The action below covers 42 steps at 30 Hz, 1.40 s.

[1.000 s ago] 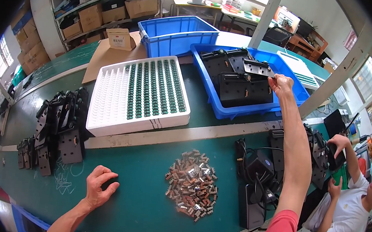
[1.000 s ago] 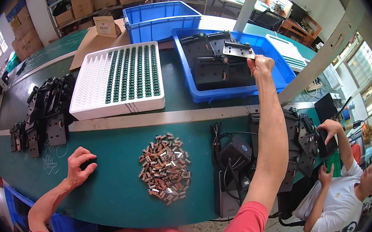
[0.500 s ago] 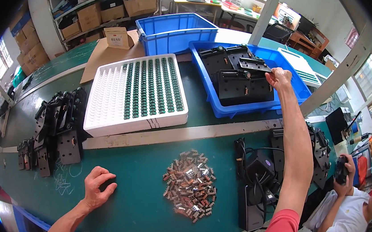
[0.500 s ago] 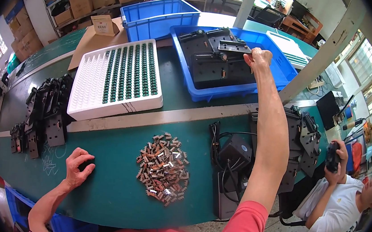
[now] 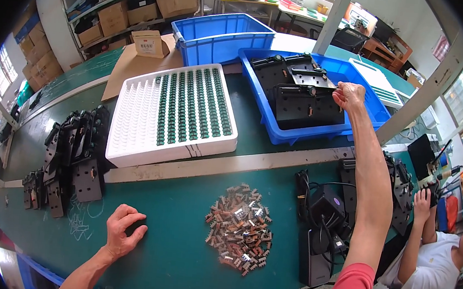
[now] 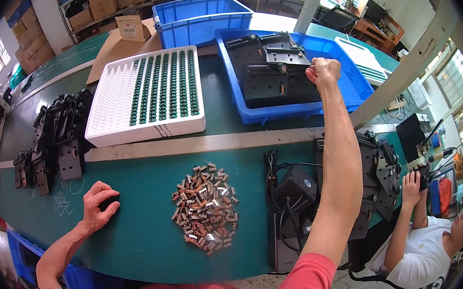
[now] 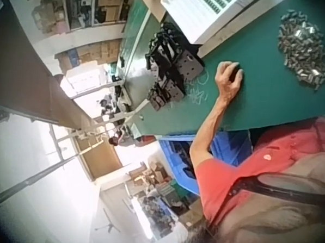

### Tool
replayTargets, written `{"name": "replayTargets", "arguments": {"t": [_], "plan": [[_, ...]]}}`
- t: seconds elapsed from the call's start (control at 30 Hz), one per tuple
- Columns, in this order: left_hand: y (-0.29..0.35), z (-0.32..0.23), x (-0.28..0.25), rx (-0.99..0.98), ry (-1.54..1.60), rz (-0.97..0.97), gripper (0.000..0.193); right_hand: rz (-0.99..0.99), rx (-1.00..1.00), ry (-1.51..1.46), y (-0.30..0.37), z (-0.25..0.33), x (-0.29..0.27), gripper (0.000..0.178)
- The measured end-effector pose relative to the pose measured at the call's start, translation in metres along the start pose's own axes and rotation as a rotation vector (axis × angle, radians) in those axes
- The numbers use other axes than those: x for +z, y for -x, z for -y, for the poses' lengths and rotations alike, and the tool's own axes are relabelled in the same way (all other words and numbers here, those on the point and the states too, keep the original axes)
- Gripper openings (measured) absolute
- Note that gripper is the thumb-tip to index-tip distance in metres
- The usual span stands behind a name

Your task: The person assembles black plastic housings by hand, attaching metal hinges and pins to them.

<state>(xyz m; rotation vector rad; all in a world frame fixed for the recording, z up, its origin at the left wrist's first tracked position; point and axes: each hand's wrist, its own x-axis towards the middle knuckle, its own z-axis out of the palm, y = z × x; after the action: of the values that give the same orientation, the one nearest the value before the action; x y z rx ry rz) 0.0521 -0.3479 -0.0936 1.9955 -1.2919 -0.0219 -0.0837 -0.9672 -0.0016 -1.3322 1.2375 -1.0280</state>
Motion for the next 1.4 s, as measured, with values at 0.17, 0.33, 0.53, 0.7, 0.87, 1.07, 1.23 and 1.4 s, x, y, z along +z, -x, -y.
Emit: {"name": "replayTargets", "arguments": {"t": [0.17, 0.33, 0.53, 0.7, 0.87, 1.07, 1.23, 1.4], "plan": [[0.0, -0.001, 0.001, 0.004, 0.007, -0.004, 0.027, -0.024, -0.067, 0.061, 0.012, -0.005, -0.002, 0.017], [0.003, 0.002, 0.0, 0.027, -0.007, -0.015, 0.026, -0.056, -0.24, 0.089, 0.029, -0.001, -0.005, 0.031], [-0.007, -0.001, 0.007, 0.082, 0.011, -0.006, 0.024, 0.181, -0.405, 0.006, 0.099, 0.045, -0.016, 0.032], [0.011, 0.015, -0.002, 0.073, 0.058, -0.047, 0.024, 0.676, -0.497, 0.14, 0.296, 0.07, 0.033, 0.035], [0.017, 0.016, 0.0, 0.19, 0.123, -0.299, 0.027, 1.265, -0.414, 0.196, 0.453, 0.025, 0.03, 0.023], [0.055, -0.009, -0.108, 0.098, -0.031, -0.428, 0.029, 1.666, -0.035, 0.416, 0.53, -0.069, 0.025, 0.022], [0.192, -0.004, -0.231, -0.213, -0.549, -0.72, 0.028, 1.555, 0.087, 0.382, 0.532, -0.09, 0.022, 0.02], [0.422, 0.04, -0.307, -1.028, -0.8, -0.881, 0.046, 1.548, 0.105, 0.279, 0.532, -0.099, 0.023, 0.02]]}}
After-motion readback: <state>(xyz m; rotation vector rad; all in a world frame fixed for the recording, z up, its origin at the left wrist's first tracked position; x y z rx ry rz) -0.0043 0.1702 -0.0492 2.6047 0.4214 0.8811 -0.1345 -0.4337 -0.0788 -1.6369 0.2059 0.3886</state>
